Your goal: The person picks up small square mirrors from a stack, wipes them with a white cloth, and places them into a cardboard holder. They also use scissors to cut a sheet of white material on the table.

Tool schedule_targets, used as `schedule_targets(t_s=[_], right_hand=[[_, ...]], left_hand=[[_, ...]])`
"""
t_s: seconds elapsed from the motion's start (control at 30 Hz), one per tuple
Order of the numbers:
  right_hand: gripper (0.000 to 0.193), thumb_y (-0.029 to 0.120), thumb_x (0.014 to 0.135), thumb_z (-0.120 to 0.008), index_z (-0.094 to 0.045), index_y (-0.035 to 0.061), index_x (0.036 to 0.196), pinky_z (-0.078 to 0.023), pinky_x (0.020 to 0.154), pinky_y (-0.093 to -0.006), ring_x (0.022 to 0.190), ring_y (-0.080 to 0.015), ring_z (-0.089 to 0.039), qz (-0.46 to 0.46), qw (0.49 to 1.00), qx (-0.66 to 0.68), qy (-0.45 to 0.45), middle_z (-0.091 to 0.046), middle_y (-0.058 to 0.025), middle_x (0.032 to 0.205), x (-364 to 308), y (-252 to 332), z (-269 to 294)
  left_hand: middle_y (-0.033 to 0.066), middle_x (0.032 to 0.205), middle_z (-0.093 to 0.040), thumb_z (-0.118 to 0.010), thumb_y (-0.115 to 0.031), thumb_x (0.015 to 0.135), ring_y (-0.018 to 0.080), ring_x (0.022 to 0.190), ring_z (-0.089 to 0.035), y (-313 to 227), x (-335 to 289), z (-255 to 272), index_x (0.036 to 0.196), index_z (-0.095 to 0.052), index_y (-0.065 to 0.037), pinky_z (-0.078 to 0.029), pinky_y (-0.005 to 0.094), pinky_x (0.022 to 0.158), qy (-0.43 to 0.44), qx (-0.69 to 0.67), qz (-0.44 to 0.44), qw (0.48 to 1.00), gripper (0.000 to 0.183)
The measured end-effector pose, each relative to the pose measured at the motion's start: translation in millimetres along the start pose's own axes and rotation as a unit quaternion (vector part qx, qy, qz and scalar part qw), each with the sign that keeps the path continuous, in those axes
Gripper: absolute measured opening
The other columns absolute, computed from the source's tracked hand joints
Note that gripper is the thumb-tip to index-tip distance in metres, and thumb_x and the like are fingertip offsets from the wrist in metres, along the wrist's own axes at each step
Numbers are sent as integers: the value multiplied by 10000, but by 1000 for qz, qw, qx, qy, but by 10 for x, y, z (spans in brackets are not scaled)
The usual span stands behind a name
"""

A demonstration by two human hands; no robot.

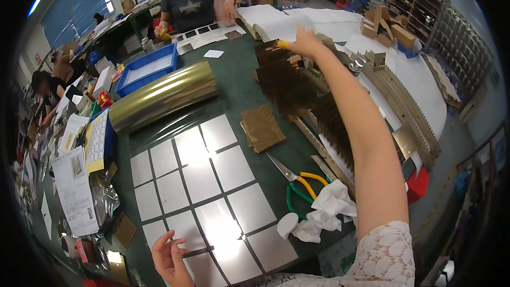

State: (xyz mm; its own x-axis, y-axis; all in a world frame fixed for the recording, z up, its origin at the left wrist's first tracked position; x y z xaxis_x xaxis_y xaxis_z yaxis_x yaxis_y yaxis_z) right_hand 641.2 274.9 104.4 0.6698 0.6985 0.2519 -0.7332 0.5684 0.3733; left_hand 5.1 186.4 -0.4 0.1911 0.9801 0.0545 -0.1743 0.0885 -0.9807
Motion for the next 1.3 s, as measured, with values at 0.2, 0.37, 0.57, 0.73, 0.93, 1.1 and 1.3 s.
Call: schedule_targets(t_s=[0.2, 0.37, 0.57, 0.73, 0.93, 1.1, 1.3], right_hand=[[797, 496, 792, -691, -434, -12, 1350, -435, 979, -466, 1192, -441, -502, 59, 988, -30, -138, -476, -323, 1283, -154, -389, 1096], [691, 451, 801, -691, -510, -11, 1283, -435, 984, -438, 1179, -418, -519, 20, 982, -79, -168, -549, -295, 1214, -493, -1440, 1694], [520, 289, 799, -698, -531, 61, 1236, -440, 956, -475, 1176, -398, -503, -108, 958, -232, -131, -508, -217, 1268, -1018, -2348, 1752], [498, 213, 783, -688, -530, 111, 1244, -456, 900, -488, 1142, -349, -510, -114, 944, -293, -99, -531, -147, 1214, -997, -2695, 1497], [398, 89, 788, -616, -555, 121, 1180, -478, 822, -466, 1046, -310, -555, 9, 913, -393, -107, -561, -104, 1118, -654, -2718, 1091], [417, 34, 840, -520, -527, 83, 1254, -474, 874, -435, 1080, -321, -553, 21, 914, -404, -26, -552, -131, 1234, -371, -2413, 794], [363, 99, 910, -453, -529, 80, 1264, -463, 892, -423, 1104, -347, -549, 108, 927, -357, -48, -587, -157, 1168, -169, -3155, 657]], left_hand=[[169, 1186, -597, -509, 8, 943, 209, 931, -632, -405, -43, -57, 1226, -511, 32, -532, 289, 727, -22, 9, -54, 998, 284], [154, 1171, -607, -502, 5, 945, 200, 915, -639, -454, -7, -18, 1227, -515, 31, -525, 274, 735, -51, 42, -74, 995, 284], [144, 1178, -613, -517, -14, 947, 204, 957, -628, -555, 112, 42, 1251, -511, 24, -531, 289, 771, -64, 71, -92, 991, 307], [148, 1194, -607, -519, 0, 944, 214, 1005, -621, -506, 237, 97, 1246, -515, 26, -536, 285, 782, -105, 89, -105, 985, 303], [116, 1188, -592, -459, -91, 971, 154, 919, -619, -381, 501, 166, 1283, -508, -33, -460, 224, 673, -119, 153, -151, 969, 321], [109, 1172, -584, -469, -36, 950, 157, 925, -626, -389, 570, 255, 1233, -529, -5, -494, 236, 687, -149, 158, -134, 967, 291], [103, 1133, -557, -467, 23, 933, 160, 918, -637, -538, 680, 126, 1186, -545, 14, -525, 242, 681, -151, 176, -131, 964, 265]])
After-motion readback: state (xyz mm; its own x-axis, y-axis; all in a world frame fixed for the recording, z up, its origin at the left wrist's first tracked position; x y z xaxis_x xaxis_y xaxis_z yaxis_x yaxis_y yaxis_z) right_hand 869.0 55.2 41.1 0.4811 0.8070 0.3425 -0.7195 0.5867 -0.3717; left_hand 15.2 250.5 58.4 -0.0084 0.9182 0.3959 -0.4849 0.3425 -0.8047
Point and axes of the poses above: each hand's wrist, its own x-axis towards the middle knuckle, its own z-axis out of the back of the hand, y = z × x, the point moved 10 cm from there along x, towards the middle knuckle
